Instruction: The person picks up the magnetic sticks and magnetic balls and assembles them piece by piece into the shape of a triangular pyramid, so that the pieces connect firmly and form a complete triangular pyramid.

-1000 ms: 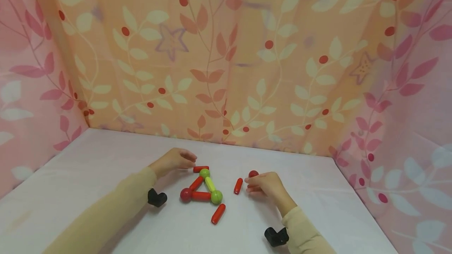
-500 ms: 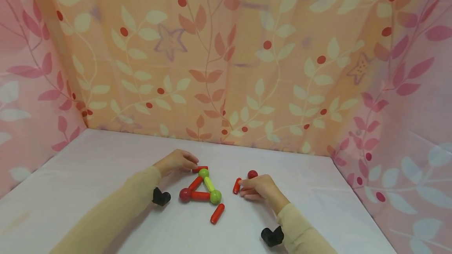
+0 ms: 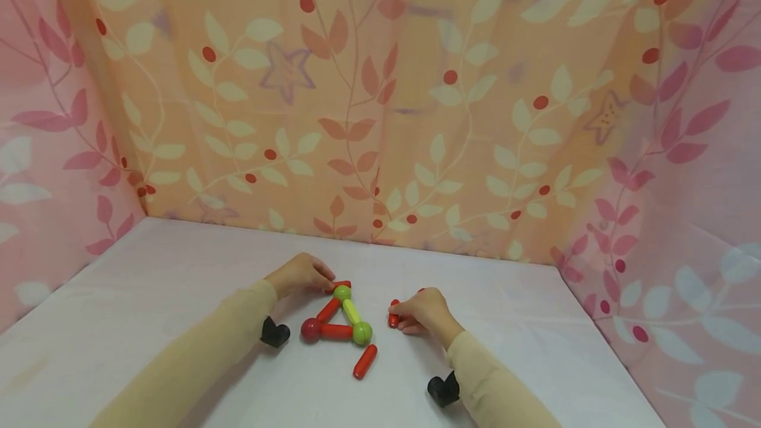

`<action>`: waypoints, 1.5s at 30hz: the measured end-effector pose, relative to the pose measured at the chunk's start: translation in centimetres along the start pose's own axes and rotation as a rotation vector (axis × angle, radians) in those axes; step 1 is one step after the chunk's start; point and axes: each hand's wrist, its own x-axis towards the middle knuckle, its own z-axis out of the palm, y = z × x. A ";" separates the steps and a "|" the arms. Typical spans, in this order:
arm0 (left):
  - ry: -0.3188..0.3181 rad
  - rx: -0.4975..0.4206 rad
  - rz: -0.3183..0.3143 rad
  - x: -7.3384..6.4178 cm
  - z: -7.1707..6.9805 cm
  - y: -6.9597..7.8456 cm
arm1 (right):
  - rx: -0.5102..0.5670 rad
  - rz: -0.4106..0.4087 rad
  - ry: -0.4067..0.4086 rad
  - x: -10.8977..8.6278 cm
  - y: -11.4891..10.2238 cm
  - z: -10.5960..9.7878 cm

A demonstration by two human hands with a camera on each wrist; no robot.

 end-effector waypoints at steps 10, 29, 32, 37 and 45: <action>0.010 0.044 -0.009 -0.4 -0.8 -1.0 | -0.145 -0.067 -0.001 0.0 -0.7 0.8; 0.015 0.150 -0.046 -3.1 -2.9 -3.1 | 0.036 -0.066 -0.069 -0.2 -0.3 0.3; 0.011 0.159 -0.062 -3.7 -2.9 -3.2 | 0.090 -0.057 -0.083 -0.1 -0.1 0.2; 0.023 0.148 -0.070 -4.4 -2.9 -3.5 | 0.126 -0.080 -0.098 -0.1 -0.2 0.3; 0.031 0.059 -0.062 -4.5 -3.0 -4.1 | 0.131 -0.128 -0.137 -0.6 -0.7 0.7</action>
